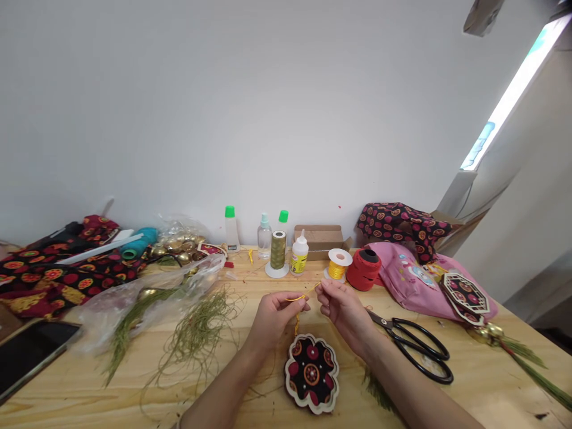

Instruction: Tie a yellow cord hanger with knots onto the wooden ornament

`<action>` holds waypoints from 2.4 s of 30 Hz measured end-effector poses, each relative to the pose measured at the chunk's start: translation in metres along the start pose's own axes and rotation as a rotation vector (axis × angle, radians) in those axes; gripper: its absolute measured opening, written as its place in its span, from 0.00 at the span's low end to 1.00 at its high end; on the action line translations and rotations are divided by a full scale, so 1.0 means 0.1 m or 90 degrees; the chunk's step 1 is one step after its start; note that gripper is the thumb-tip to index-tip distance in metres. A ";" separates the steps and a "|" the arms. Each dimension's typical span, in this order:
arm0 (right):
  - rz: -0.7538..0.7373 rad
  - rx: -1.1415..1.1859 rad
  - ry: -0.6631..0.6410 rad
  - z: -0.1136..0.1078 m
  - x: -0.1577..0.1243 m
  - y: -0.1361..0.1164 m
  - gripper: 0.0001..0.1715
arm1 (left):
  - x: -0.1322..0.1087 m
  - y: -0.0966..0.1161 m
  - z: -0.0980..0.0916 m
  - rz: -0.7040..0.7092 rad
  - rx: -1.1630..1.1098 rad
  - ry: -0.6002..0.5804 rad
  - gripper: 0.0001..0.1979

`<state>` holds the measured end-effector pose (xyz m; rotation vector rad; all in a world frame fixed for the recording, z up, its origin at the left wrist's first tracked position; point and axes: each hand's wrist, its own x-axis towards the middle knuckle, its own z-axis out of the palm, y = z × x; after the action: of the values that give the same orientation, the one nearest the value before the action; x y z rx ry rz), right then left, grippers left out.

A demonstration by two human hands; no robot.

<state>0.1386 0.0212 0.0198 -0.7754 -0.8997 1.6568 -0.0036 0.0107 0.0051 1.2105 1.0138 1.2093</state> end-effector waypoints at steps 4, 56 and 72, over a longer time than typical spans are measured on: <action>0.008 0.009 0.007 -0.01 0.01 0.01 0.11 | 0.00 0.01 0.01 -0.002 -0.011 -0.004 0.07; -0.109 -0.341 -0.011 0.02 0.01 0.05 0.14 | 0.02 -0.09 -0.02 -0.059 -0.143 -0.058 0.06; -0.075 -0.304 -0.022 0.01 0.02 0.07 0.16 | 0.01 -0.10 -0.03 -0.043 -0.138 -0.029 0.07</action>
<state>0.1340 0.0214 0.0143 -0.9921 -1.3651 1.3689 -0.0048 0.0125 -0.0046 1.0220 0.8602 1.2000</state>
